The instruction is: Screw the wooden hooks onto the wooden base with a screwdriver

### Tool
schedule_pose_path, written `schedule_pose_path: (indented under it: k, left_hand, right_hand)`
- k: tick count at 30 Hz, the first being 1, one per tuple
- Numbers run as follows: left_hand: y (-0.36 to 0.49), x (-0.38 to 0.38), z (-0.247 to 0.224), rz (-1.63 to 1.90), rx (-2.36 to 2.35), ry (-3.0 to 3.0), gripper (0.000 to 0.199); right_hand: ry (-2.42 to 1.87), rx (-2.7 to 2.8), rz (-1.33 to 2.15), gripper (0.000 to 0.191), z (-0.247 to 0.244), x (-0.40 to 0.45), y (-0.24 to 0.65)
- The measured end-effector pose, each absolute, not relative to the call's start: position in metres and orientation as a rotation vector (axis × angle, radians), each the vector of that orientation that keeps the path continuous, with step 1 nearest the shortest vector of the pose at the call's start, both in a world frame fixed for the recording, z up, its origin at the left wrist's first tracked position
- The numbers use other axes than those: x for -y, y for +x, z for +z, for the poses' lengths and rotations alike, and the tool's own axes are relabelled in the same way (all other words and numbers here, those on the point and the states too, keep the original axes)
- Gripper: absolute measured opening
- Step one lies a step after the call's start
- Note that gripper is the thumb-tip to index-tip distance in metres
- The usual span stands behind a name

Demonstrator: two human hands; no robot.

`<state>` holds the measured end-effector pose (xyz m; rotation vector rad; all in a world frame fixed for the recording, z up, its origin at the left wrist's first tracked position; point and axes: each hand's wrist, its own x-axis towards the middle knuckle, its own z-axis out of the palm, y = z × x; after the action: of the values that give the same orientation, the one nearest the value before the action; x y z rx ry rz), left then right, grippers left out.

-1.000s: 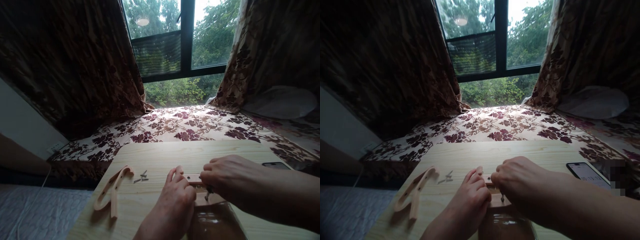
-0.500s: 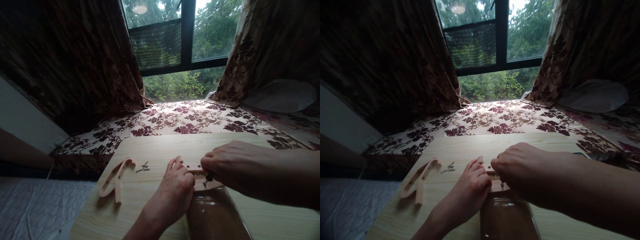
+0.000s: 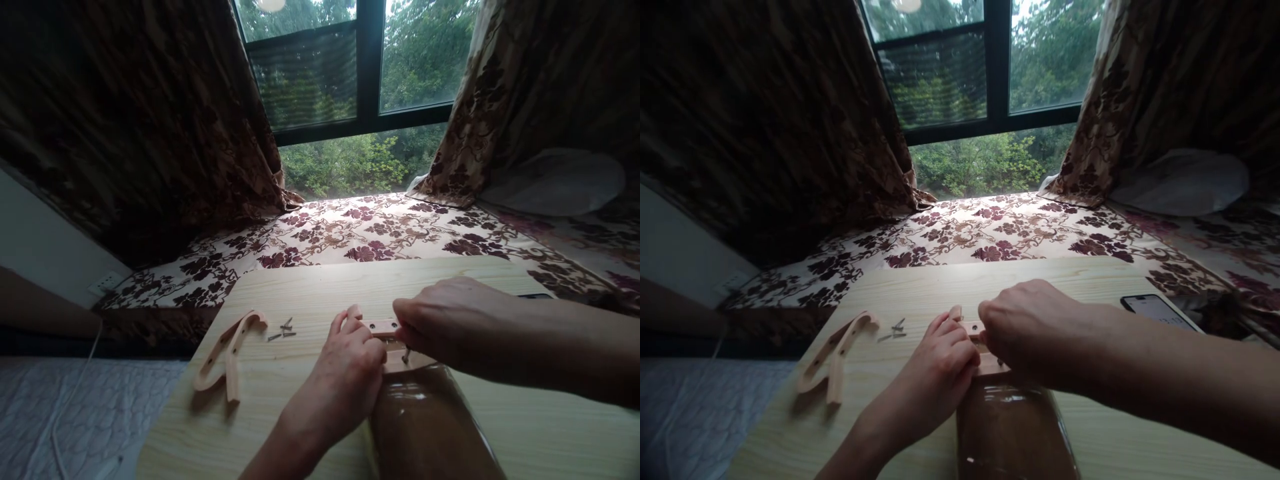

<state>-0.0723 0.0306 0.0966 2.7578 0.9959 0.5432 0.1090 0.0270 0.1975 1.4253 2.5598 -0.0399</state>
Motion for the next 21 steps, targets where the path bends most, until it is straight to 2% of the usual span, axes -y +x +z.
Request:
schedule_pose_path:
  k: [3, 8, 11, 13, 15, 18, 21]
  left_hand:
    - [-0.073, -0.031, 0.099, 0.539, -1.004, 2.760, 0.018]
    - [-0.073, -0.031, 0.098, 0.521, -0.995, 2.751, 0.018]
    - [-0.073, -0.032, 0.094, 0.519, -0.995, 2.747, 0.018]
    - [-0.072, -0.032, 0.092, 0.546, -0.988, 2.726, 0.018]
    - [-0.071, -0.032, 0.093, 0.625, -0.968, 2.661, 0.017]
    - [-0.070, -0.031, 0.103, 0.841, -0.918, 2.470, 0.019]
    - [-0.072, -0.031, 0.115, 1.151, -0.876, 2.260, 0.018]
  right_hand:
    - [1.341, -2.581, -0.117, 0.004, 0.202, -0.026, 0.112]
    - [1.198, -2.646, -0.174, 0.016, 0.199, -0.025, 0.111]
    - [1.284, -2.659, -0.094, 0.011, 0.192, -0.027, 0.113]
    - [1.400, -2.627, -0.051, 0.018, 0.189, -0.030, 0.120]
    - [1.493, -2.607, -0.094, 0.027, 0.187, -0.032, 0.132]
    - [1.548, -2.598, -0.338, 0.021, 0.184, -0.030, 0.158]
    - [1.740, -2.680, -0.565, 0.024, 0.175, -0.020, 0.184]
